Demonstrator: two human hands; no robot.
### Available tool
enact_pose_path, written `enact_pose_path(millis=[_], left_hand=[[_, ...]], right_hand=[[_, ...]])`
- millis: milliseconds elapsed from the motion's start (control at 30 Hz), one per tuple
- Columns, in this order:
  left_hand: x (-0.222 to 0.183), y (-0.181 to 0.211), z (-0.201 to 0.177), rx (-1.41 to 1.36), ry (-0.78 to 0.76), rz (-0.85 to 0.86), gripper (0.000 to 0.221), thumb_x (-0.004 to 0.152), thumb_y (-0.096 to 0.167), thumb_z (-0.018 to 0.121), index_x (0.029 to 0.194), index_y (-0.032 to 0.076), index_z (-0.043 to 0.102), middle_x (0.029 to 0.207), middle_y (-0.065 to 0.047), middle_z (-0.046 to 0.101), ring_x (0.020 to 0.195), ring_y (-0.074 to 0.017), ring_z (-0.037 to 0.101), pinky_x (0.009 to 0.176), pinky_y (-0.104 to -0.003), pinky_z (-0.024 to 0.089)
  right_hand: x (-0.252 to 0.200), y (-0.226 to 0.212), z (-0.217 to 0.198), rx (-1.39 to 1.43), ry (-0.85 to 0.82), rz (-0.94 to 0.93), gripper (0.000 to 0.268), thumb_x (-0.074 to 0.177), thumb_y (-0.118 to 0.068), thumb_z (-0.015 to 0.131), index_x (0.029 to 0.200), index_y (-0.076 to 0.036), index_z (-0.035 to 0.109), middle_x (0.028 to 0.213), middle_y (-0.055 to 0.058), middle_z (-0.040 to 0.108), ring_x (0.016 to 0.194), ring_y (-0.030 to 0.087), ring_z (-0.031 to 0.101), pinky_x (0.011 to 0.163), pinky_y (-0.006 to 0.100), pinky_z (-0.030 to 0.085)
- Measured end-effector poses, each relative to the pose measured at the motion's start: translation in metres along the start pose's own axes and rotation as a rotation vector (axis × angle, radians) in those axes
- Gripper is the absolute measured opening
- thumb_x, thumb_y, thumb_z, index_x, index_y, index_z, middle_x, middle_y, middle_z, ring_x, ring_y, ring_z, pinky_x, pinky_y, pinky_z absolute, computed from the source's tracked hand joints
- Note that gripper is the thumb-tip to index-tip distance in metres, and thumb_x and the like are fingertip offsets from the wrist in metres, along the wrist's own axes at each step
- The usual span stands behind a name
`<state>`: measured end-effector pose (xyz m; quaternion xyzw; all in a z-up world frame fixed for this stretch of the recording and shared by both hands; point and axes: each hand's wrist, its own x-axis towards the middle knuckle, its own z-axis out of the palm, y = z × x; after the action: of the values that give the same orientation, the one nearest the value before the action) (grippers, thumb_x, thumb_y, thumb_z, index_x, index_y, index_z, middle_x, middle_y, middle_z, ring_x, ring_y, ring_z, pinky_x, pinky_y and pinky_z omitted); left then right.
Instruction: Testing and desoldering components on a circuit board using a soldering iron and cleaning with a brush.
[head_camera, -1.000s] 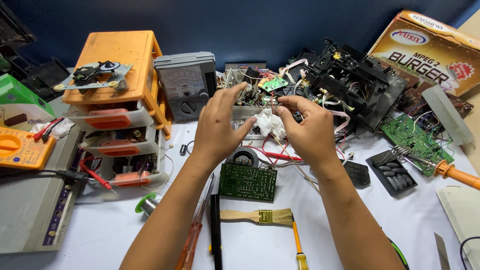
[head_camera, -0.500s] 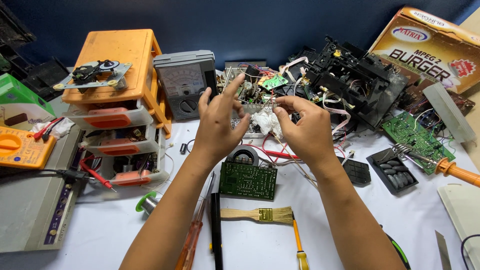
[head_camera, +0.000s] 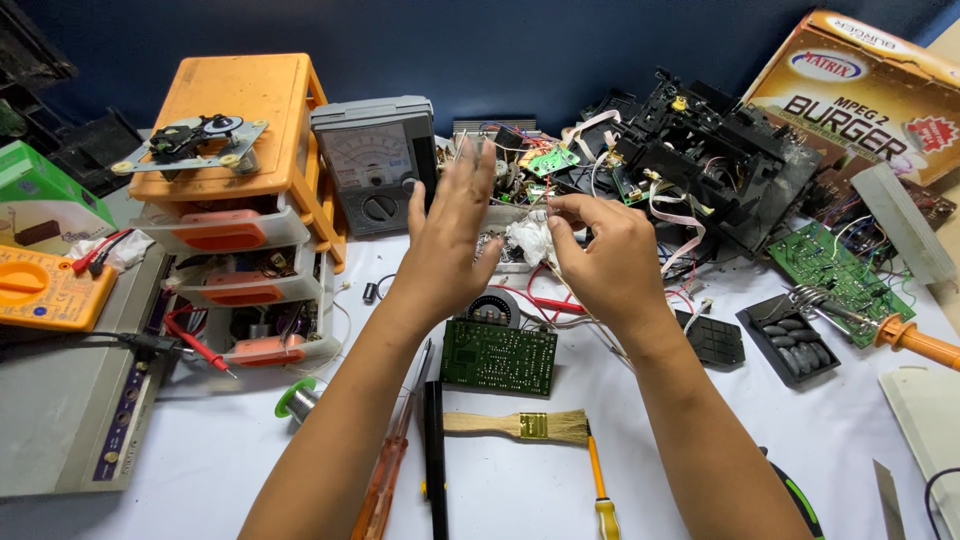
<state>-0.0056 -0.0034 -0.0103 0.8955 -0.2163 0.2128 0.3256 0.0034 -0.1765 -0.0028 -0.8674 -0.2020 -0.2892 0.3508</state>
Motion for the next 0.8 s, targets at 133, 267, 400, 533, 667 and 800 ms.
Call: enact_pose_path(millis=[133, 267, 400, 533, 667, 800], left_hand=[[0.003, 0.003, -0.010, -0.021, -0.008, -0.021, 0.082, 0.077, 0.007, 0.064, 0.143, 0.022, 0.018, 0.148, -0.017, 0.015, 0.133, -0.0400, 0.021, 0.102, -0.063, 0.006], [0.003, -0.013, -0.011, 0.140, 0.080, 0.049, 0.042, 0.087, 0.035, 0.055, 0.126, 0.022, 0.049, 0.140, -0.012, 0.034, 0.128, -0.0365, 0.031, 0.098, -0.064, 0.015], [-0.005, -0.032, -0.015, 0.188, 0.064, 0.067, 0.039, 0.098, 0.037, 0.031, 0.104, 0.017, 0.064, 0.103, -0.009, 0.064, 0.103, -0.0196, 0.058, 0.100, -0.038, 0.030], [-0.025, 0.021, -0.054, -0.091, -0.237, -0.170, 0.097, 0.069, -0.023, 0.027, 0.134, 0.037, -0.010, 0.152, -0.013, 0.005, 0.123, -0.0355, 0.042, 0.073, -0.033, 0.051], [-0.066, -0.001, -0.053, 0.135, -0.178, 0.035, 0.064, 0.077, 0.001, 0.056, 0.134, 0.014, 0.031, 0.139, -0.025, 0.025, 0.117, -0.0441, 0.039, 0.090, -0.053, 0.039], [-0.100, -0.008, -0.050, 0.319, -0.173, 0.000, 0.044, 0.079, 0.021, 0.060, 0.122, 0.018, 0.054, 0.121, -0.011, 0.053, 0.107, -0.0315, 0.054, 0.091, -0.052, 0.036]], right_hand=[[0.004, 0.004, -0.006, -0.059, 0.014, -0.050, 0.012, 0.080, -0.010, 0.061, 0.090, -0.014, 0.066, 0.072, 0.000, 0.064, 0.072, 0.018, 0.062, 0.073, 0.030, 0.041], [0.006, 0.011, -0.012, -0.142, 0.049, -0.114, 0.013, 0.077, -0.010, 0.064, 0.089, -0.014, 0.066, 0.071, 0.001, 0.063, 0.070, 0.020, 0.061, 0.071, 0.032, 0.043], [0.005, -0.003, -0.034, -0.030, 0.025, -0.114, 0.016, 0.076, -0.002, 0.061, 0.089, -0.009, 0.065, 0.073, 0.007, 0.063, 0.072, 0.023, 0.062, 0.071, 0.031, 0.046], [-0.008, -0.010, -0.049, -0.010, -0.005, -0.119, 0.016, 0.076, -0.001, 0.054, 0.089, -0.002, 0.064, 0.081, 0.007, 0.065, 0.073, 0.016, 0.061, 0.070, 0.028, 0.047], [-0.033, -0.010, -0.056, -0.037, -0.040, -0.055, 0.014, 0.076, -0.002, 0.061, 0.089, -0.007, 0.066, 0.074, 0.006, 0.064, 0.072, 0.021, 0.064, 0.070, 0.029, 0.047], [-0.055, -0.011, -0.062, -0.022, -0.054, -0.039, 0.014, 0.077, 0.000, 0.061, 0.089, -0.005, 0.067, 0.072, 0.007, 0.062, 0.068, 0.020, 0.062, 0.066, 0.027, 0.048]])
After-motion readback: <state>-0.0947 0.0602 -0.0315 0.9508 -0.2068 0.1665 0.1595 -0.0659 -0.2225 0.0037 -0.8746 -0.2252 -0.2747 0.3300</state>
